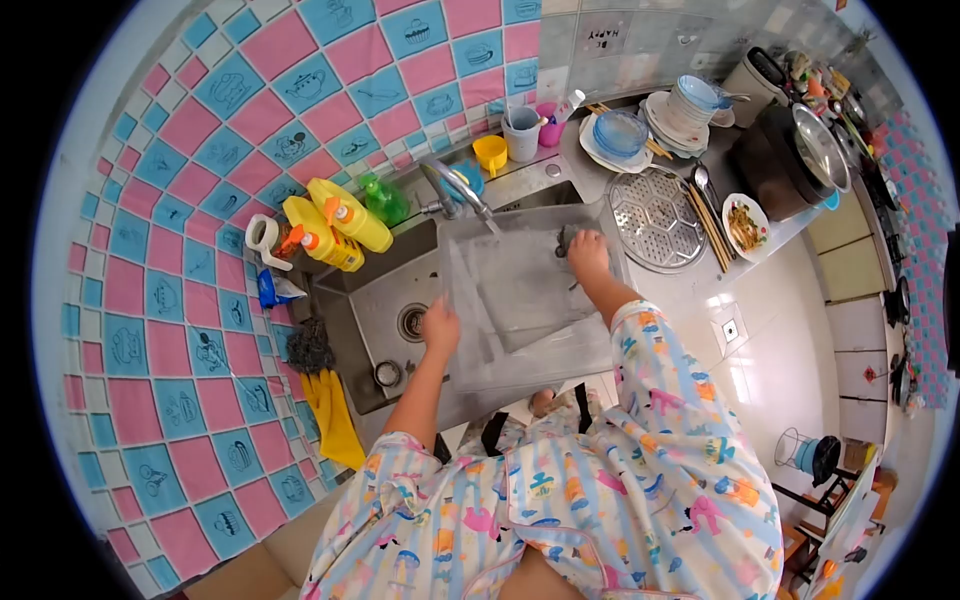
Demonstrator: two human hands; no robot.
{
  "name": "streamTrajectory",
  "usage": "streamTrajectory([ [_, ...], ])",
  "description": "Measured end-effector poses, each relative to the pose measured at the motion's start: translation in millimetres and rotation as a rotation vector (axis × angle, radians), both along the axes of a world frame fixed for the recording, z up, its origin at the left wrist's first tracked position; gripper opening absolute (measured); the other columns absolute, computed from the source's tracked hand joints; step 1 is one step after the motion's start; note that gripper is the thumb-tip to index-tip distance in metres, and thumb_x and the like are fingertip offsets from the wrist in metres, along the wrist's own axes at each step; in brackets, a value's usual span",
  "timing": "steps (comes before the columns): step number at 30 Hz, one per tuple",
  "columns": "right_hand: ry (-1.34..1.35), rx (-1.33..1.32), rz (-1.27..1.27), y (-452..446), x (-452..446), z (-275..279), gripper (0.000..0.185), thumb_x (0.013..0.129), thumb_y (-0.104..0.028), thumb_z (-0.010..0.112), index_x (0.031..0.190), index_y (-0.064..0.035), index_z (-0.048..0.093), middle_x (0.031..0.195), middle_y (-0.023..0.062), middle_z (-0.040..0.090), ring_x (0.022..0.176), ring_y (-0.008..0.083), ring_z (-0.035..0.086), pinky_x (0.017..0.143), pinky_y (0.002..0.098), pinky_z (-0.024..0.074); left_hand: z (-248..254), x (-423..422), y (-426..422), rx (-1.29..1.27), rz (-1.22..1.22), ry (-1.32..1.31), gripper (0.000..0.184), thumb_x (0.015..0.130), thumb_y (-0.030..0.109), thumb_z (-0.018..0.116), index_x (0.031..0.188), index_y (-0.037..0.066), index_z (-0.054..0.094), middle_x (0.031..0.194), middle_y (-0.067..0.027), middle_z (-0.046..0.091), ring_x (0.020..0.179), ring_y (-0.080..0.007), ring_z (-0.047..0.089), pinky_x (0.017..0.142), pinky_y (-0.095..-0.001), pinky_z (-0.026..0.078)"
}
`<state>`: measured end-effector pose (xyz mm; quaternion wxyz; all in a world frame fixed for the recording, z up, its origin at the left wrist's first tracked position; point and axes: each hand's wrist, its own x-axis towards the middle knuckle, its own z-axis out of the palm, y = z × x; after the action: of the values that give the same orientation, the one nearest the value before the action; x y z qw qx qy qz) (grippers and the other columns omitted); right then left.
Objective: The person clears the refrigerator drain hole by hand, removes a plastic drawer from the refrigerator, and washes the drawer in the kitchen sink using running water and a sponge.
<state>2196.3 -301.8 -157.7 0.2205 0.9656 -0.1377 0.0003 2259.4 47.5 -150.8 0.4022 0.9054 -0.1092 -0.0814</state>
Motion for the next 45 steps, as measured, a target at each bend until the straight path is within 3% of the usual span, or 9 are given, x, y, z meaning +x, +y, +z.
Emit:
streamTrajectory([
  [8,0.48,-0.116,0.107,31.4,-64.2,84.5,0.021,0.086,-0.022,0.056,0.098,-0.0125,0.07,0.101,0.0045,0.059,0.099,0.0262,0.051,0.073,0.0406,0.0408,41.9,-10.3,-10.3,0.135,0.045,-0.003,0.041,0.078,0.01,0.051,0.118,0.011,0.061,0.092,-0.0192,0.067,0.087,-0.0391,0.064,0.075,-0.0486,0.05],
  [15,0.868,0.04,-0.195,103.0,-102.7,93.5,0.022,0.086,-0.019,0.058,0.102,-0.015,0.072,0.102,0.006,0.068,0.096,0.0278,0.062,0.069,0.0417,0.048,60.5,-11.3,-12.2,0.171,0.032,0.032,0.04,0.078,0.01,0.052,0.118,0.013,0.06,0.092,-0.0184,0.068,0.086,-0.0383,0.065,0.074,-0.0481,0.05],
  [21,0.684,0.564,-0.343,107.0,-126.2,59.9,0.024,0.084,-0.018,0.06,0.103,-0.0095,0.071,0.114,0.0099,0.067,0.108,0.0245,0.064,0.083,0.036,0.0524,60.5,-9.0,-12.6,0.213,0.01,0.08,0.043,0.08,0.01,0.052,0.123,0.013,0.058,0.099,-0.0184,0.068,0.09,-0.0382,0.064,0.077,-0.0473,0.05],
  [25,0.803,0.341,-0.405,95.7,-130.1,70.7,0.027,0.085,-0.023,0.061,0.11,-0.016,0.071,0.117,0.0038,0.067,0.107,0.0251,0.064,0.083,0.0385,0.0504,58.4,-7.6,-12.3,0.217,-0.01,0.096,0.046,0.08,0.01,0.052,0.126,0.014,0.056,0.102,-0.0176,0.067,0.093,-0.0373,0.064,0.078,-0.0467,0.05],
  [29,0.843,0.504,-0.529,116.9,-115.9,79.1,0.033,0.082,-0.022,0.059,0.109,-0.0061,0.069,0.118,0.012,0.065,0.109,0.0295,0.063,0.086,0.0413,0.0479,60.6,-8.9,-14.2,0.196,0.031,0.085,0.045,0.08,0.01,0.053,0.124,0.015,0.057,0.102,-0.0162,0.068,0.093,-0.0371,0.064,0.078,-0.0467,0.05],
  [38,0.787,1.094,0.102,188.5,-53.0,5.0,0.023,0.075,-0.014,0.056,0.089,0.0007,0.068,0.097,0.0185,0.067,0.086,0.0357,0.064,0.074,0.0424,0.0509,68.2,-11.9,-15.0,0.156,0.039,0.078,0.039,0.079,0.01,0.051,0.118,0.01,0.059,0.099,-0.02,0.067,0.092,-0.0397,0.063,0.079,-0.048,0.05],
  [40,0.635,1.551,0.079,214.7,-42.2,2.3,0.014,0.077,-0.011,0.057,0.083,-0.0009,0.065,0.083,0.014,0.065,0.074,0.031,0.062,0.067,0.041,0.0496,65.4,-12.6,-16.2,0.176,0.05,0.072,0.041,0.08,0.01,0.051,0.12,0.012,0.059,0.1,-0.0185,0.067,0.091,-0.0386,0.064,0.078,-0.0475,0.05],
  [42,0.325,2.115,-0.403,244.5,-40.9,6.5,0.007,0.078,-0.009,0.059,0.08,-0.0031,0.062,0.073,0.0087,0.061,0.065,0.0255,0.058,0.063,0.0376,0.0481,64.4,-12.9,-17.1,0.212,0.043,0.054,0.038,0.084,0.014,0.051,0.12,0.01,0.058,0.099,-0.019,0.067,0.091,-0.0388,0.064,0.078,-0.0475,0.05],
  [45,0.135,2.37,-0.604,249.5,-42.5,14.0,0.012,0.08,-0.008,0.059,0.092,-0.0045,0.061,0.079,0.0047,0.059,0.07,0.0187,0.055,0.065,0.0315,0.0468,68.5,-13.3,-15.9,0.208,0.035,0.068,0.035,0.09,0.022,0.05,0.121,0.01,0.058,0.097,-0.0199,0.067,0.09,-0.0393,0.064,0.077,-0.0475,0.05],
])
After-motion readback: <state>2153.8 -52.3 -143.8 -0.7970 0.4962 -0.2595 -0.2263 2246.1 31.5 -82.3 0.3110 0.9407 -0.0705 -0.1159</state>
